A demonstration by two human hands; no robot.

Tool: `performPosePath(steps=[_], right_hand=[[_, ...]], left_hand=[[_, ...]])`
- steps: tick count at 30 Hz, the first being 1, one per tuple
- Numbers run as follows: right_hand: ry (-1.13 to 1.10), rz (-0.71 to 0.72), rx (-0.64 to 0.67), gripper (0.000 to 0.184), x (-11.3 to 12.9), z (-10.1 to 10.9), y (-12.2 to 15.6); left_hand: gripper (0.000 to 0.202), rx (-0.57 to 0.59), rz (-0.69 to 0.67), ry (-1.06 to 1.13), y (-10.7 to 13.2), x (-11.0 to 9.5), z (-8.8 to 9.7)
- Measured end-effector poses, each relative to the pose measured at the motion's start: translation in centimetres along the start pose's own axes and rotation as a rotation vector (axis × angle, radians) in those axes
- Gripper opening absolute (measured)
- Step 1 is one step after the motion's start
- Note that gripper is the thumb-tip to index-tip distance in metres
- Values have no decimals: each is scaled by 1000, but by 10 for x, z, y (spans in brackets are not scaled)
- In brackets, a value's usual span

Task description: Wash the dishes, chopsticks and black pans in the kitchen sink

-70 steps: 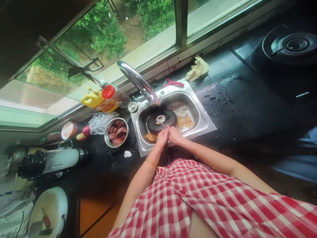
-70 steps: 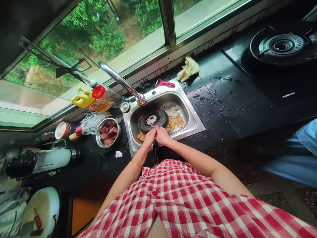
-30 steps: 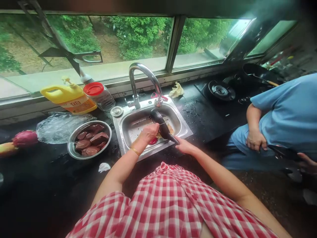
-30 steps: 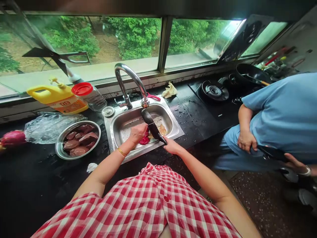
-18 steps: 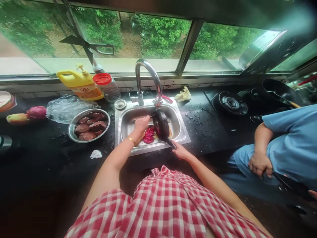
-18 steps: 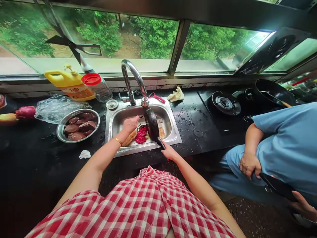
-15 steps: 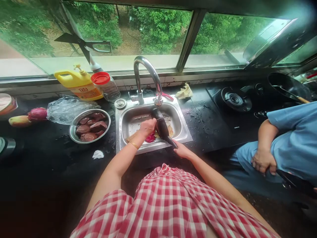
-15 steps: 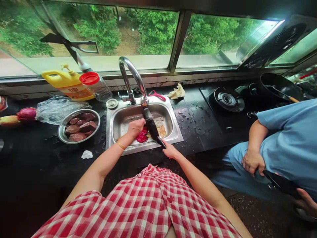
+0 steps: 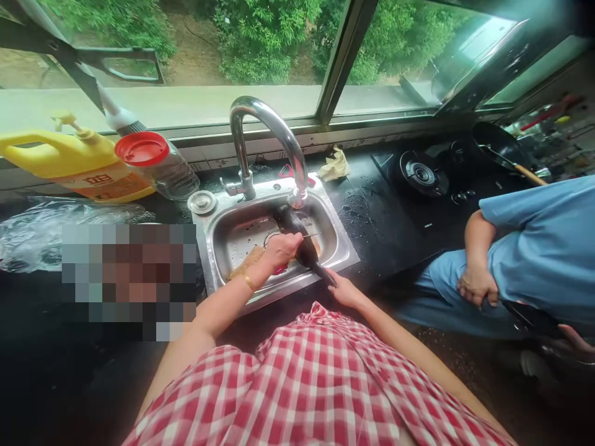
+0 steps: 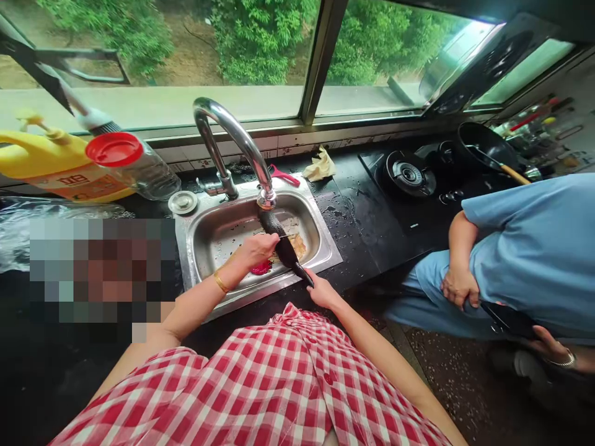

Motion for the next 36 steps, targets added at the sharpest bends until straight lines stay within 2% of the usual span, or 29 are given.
performPosePath(steps=[4,6,9,11,14,16,20,21,24,25,29,33,36], right_hand=[[8,-26,20,66,-2,-9,1],[14,-26,18,67,-3,-10,1],[36,-18,8,67,-4,-8,0],[38,-19,4,66,-2,-5,0],[37,-40,16,66,-1,-4,2],[41,-50,23,66,-1,-4,3],[56,-29,13,66,-1,-5,3],[58,-24,12,66,-1,-6,3],[40,-22,16,67,-1,-7,3],[32,-27,22,67,0,-7,3],[36,-46,18,66,1,-3,3],[-36,-152,68,65,-13,-8,2],[-165,-182,105,66,-25,-15,0]], left_hand=[[27,-88,101,-113,-24,31,28],[30,-82,109,-152,-29,38,30],[30,4,0,-159,-27,23,16],[28,16,-42,-134,-26,14,13],[32,-62,93,-156,-34,26,26],[35,-68,157,-225,-38,33,33],[39,27,-3,-291,-40,17,26],[39,20,8,-300,-39,17,27],[40,-33,149,-332,-37,28,32],[40,-32,157,-330,-37,28,31],[41,14,21,-267,-41,12,16],[42,-61,198,-242,-46,30,15],[42,-8,156,-190,-45,24,-8]])
Point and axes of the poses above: each hand's wrist, its own y-axis away from the middle knuckle, its own z-axis out of the back of the hand, x = y × z, the point moved 9 cm from there along -y, towards the middle knuckle, and after that the axes turned 9 degrees about y, right-handed, at the moved point
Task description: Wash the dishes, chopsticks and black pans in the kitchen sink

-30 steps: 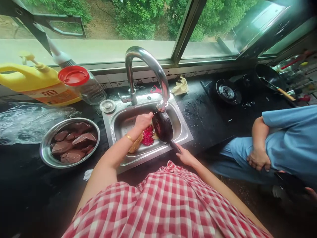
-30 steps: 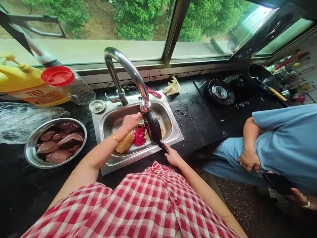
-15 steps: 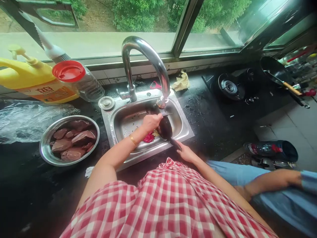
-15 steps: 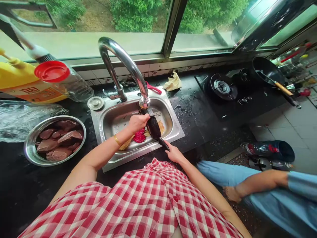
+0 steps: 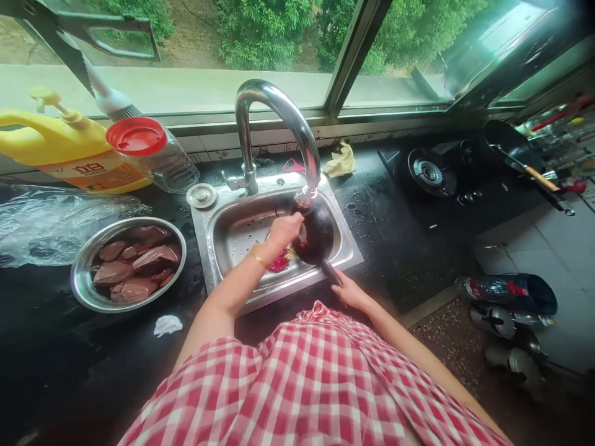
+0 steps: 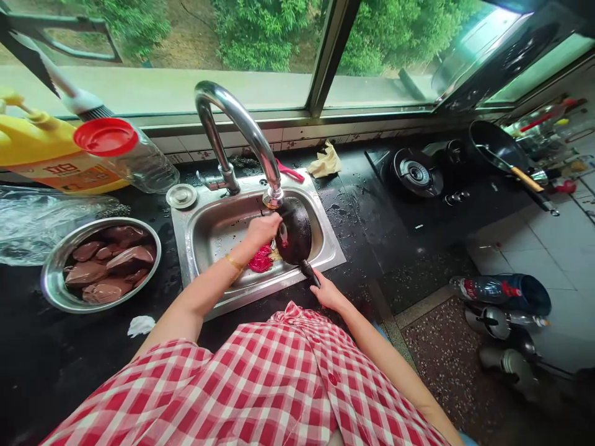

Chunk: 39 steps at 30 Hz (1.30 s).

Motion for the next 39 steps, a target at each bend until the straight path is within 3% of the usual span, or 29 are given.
performPosePath(steps=[3,8,10,14,20,25,27,30,32,35,39], right_hand=[[-87,-7,6,65,-7,-2,-4],[-47,-17,-15,63,-10,-7,-7],[-28,-9,-18,63,-10,-11,-9],[-27,-14,-33,62,-12,-15,-11],[-134,-60,-6,62,-13,-21,-9],[-167,3,29,46,-10,-20,-12],[-185,-3,41,36,-11,-19,-13],[-171,-52,44,25,-13,-20,-15],[-139,-86,24,22,-14,-20,-15],[-121,-115,-13,19,-12,-18,-14],[-146,-104,33,20,-9,-24,-15]], left_hand=[[42,17,-21,42,-3,-6,-18],[42,-48,186,72,-29,21,-15],[42,-46,151,96,-29,13,-16],[46,-44,-39,162,-14,-25,-25],[39,-13,148,126,-29,-6,-31],[43,57,-107,111,-23,-33,-39],[41,94,-64,67,-25,-21,-44],[40,80,103,5,-41,12,-43],[42,58,141,7,-52,18,-42],[44,67,103,44,-52,-1,-52],[43,137,-47,86,-33,-39,-75]])
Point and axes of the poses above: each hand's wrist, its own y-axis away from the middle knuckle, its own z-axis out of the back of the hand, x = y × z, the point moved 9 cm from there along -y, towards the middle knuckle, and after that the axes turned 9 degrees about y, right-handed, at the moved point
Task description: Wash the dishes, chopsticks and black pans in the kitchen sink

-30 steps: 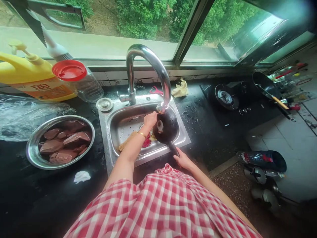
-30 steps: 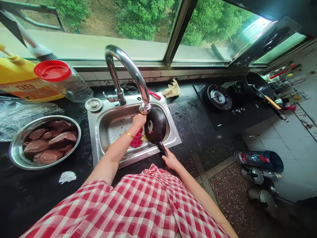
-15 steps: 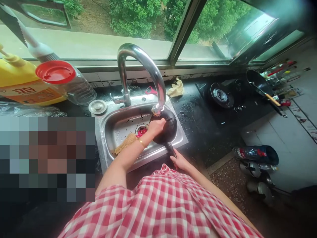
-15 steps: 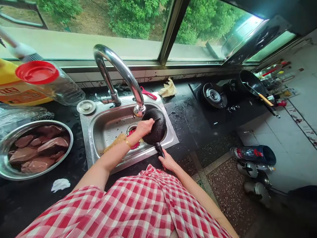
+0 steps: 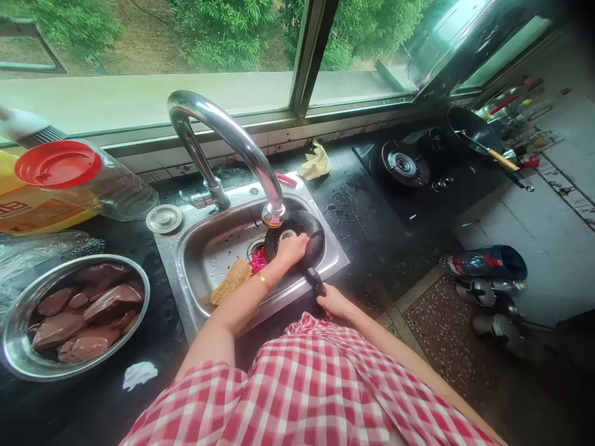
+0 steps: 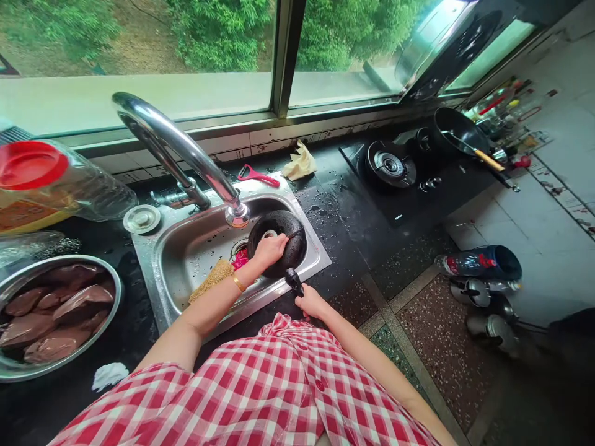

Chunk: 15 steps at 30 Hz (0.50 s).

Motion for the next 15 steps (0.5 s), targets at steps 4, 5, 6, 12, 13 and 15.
performPosePath(steps=[4,5,6,12,13,15], right_hand=[[17,27,28,22,-1,-6,-3],[24,35,21,22,-1,-7,-5],[31,42,15,23,-2,-8,-6],[100,51,-45,29,-4,-5,-8],[110,62,-60,28,-3,-3,-8],[112,79,-66,27,-2,-1,-7]], left_hand=[[41,57,160,-56,-7,33,-2],[40,61,195,-77,-11,44,1],[39,60,217,-93,-14,52,4],[42,112,33,-69,-5,31,-1],[42,123,14,-65,-4,28,-2],[41,99,83,-80,-6,35,5]])
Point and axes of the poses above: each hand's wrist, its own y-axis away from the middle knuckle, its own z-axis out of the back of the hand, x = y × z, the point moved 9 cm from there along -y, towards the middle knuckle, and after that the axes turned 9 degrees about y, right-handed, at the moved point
